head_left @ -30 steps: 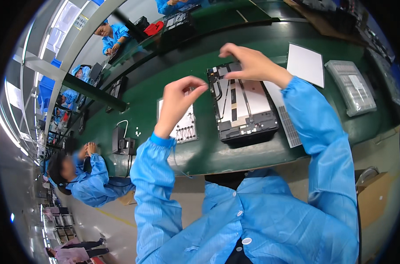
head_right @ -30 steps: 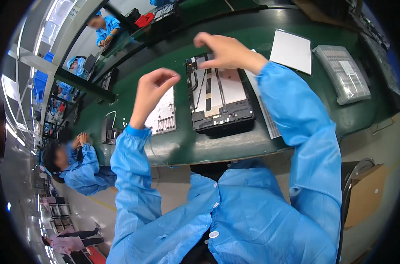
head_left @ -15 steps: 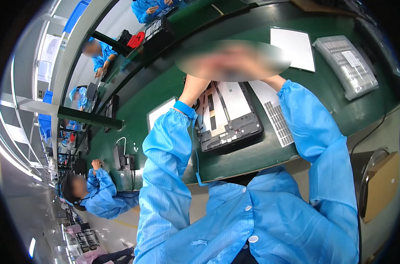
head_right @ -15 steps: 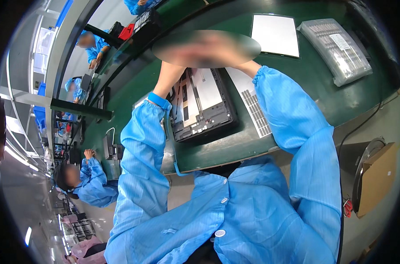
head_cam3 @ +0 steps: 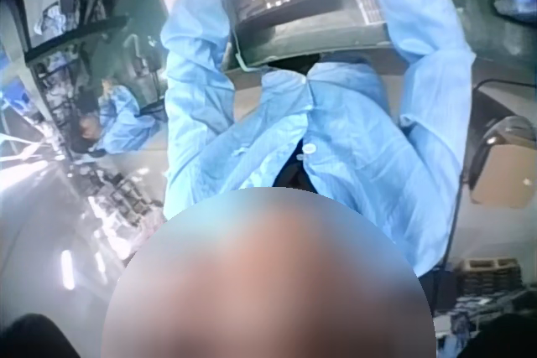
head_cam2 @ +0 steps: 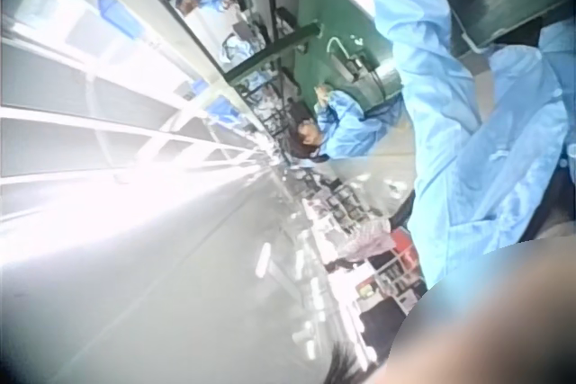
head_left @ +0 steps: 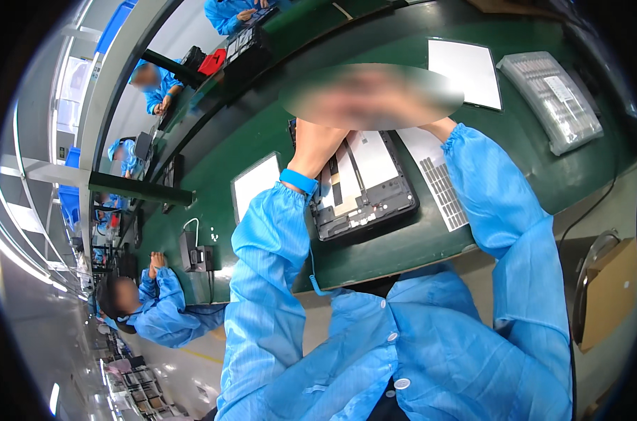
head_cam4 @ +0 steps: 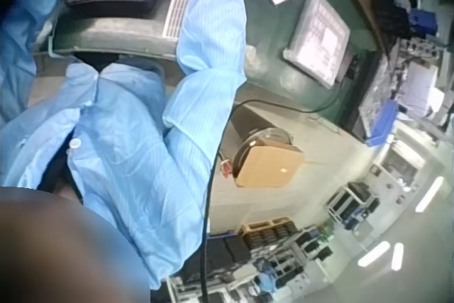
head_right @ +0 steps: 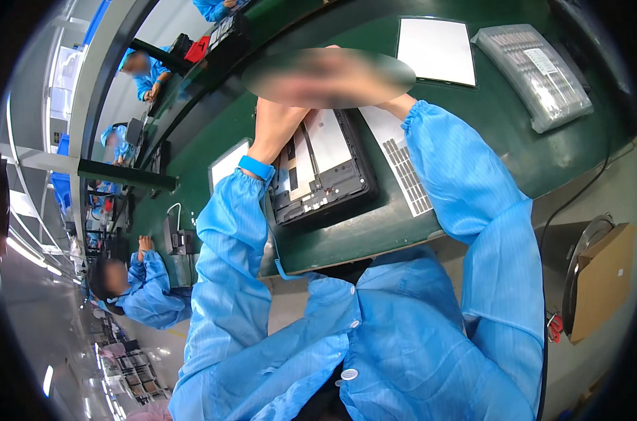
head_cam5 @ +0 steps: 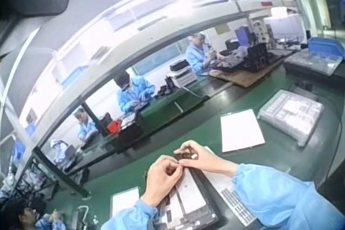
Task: Assembling internal components and applying labels to tablet devices at a factory workbench.
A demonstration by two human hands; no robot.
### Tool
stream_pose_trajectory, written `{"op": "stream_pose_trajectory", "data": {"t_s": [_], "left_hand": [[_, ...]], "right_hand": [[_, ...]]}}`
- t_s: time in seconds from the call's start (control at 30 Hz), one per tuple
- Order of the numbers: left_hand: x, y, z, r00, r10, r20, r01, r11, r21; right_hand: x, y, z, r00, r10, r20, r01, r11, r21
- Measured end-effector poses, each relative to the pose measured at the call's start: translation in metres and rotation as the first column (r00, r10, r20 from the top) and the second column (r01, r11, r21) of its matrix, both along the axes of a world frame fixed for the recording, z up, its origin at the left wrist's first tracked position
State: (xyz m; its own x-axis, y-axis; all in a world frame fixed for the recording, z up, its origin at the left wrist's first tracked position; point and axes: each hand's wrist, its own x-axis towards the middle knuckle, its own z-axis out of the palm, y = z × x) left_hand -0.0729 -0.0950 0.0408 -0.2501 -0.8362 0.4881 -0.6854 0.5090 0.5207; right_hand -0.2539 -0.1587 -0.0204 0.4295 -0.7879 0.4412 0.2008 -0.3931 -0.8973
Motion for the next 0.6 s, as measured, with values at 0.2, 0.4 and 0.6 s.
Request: {"op": "stream_pose_trajectory", "data": {"t_s": [0.2, 0.4, 0.6], "left_hand": [[0.002, -0.003, -0.004, 0.999, -0.024, -0.041, 0.025, 1.000, 0.019], [0.006, 0.004, 0.000, 1.000, -0.012, 0.028, 0.012, 1.000, 0.007], [0.011, -0.009, -0.008, 1.000, -0.013, 0.021, 0.013, 1.000, 0.021]], "right_hand": [[0.002, -0.001, -0.006, 0.999, -0.027, -0.031, 0.027, 0.999, -0.024], [0.002, -0.001, 0.002, 0.996, -0.010, -0.086, 0.009, 1.000, -0.016], [0.002, -0.003, 0.010, 0.981, 0.022, -0.194, -0.011, 0.998, 0.059]]}}
